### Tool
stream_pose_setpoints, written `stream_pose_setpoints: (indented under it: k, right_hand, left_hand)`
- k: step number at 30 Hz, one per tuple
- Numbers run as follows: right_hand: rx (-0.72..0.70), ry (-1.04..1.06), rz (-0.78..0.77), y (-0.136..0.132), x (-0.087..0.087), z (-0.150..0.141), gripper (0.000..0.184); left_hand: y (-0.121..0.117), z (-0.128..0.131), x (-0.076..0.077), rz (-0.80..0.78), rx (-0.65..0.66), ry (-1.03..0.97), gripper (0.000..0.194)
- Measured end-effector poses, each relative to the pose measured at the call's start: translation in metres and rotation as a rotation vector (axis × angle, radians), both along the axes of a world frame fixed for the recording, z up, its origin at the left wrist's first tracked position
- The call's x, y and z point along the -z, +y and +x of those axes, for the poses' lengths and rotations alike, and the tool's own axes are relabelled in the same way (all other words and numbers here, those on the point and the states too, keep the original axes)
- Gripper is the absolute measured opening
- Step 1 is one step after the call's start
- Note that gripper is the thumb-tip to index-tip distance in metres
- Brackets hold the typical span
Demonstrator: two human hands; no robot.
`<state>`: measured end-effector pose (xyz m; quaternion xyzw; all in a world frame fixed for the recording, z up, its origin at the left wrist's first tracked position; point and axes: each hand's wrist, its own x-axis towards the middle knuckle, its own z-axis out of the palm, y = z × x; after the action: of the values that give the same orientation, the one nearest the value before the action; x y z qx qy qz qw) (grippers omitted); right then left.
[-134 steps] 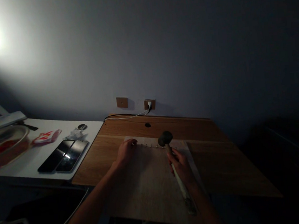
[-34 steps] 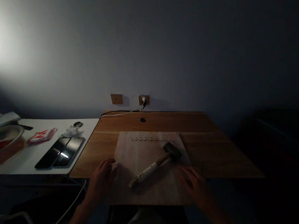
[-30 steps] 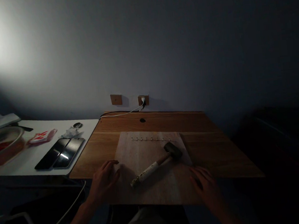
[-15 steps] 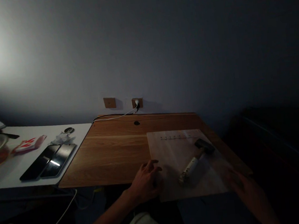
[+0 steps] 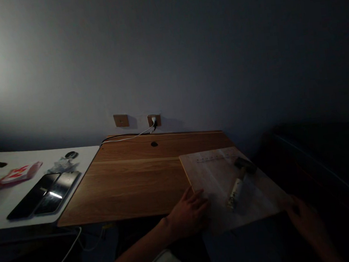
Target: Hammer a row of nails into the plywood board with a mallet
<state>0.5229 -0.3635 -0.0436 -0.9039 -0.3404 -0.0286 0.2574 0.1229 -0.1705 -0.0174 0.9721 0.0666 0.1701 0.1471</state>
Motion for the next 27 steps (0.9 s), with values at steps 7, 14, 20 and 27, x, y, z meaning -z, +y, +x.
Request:
stream_pose_setpoints:
  k: [7, 14, 20, 27]
  right_hand:
    - [0.13, 0.161, -0.014, 0.009, -0.006, -0.002, 0.081]
    - [0.135, 0.217, -0.045, -0.003, -0.025, -0.037, 0.073]
    - [-0.124, 0.115, -0.013, 0.002, -0.023, -0.092, 0.056]
    - [-0.422, 0.207, 0.056, 0.021, -0.028, -0.169, 0.042]
  left_hand:
    - [0.002, 0.01, 0.001, -0.001, -0.063, -0.004, 0.04]
    - [0.014, -0.023, -0.002, -0.077, -0.145, -0.052, 0.033]
    - [0.031, -0.102, -0.003, -0.061, -0.255, -0.048, 0.026]
    - [0.041, -0.208, -0.013, 0.0, -0.364, 0.027, 0.025]
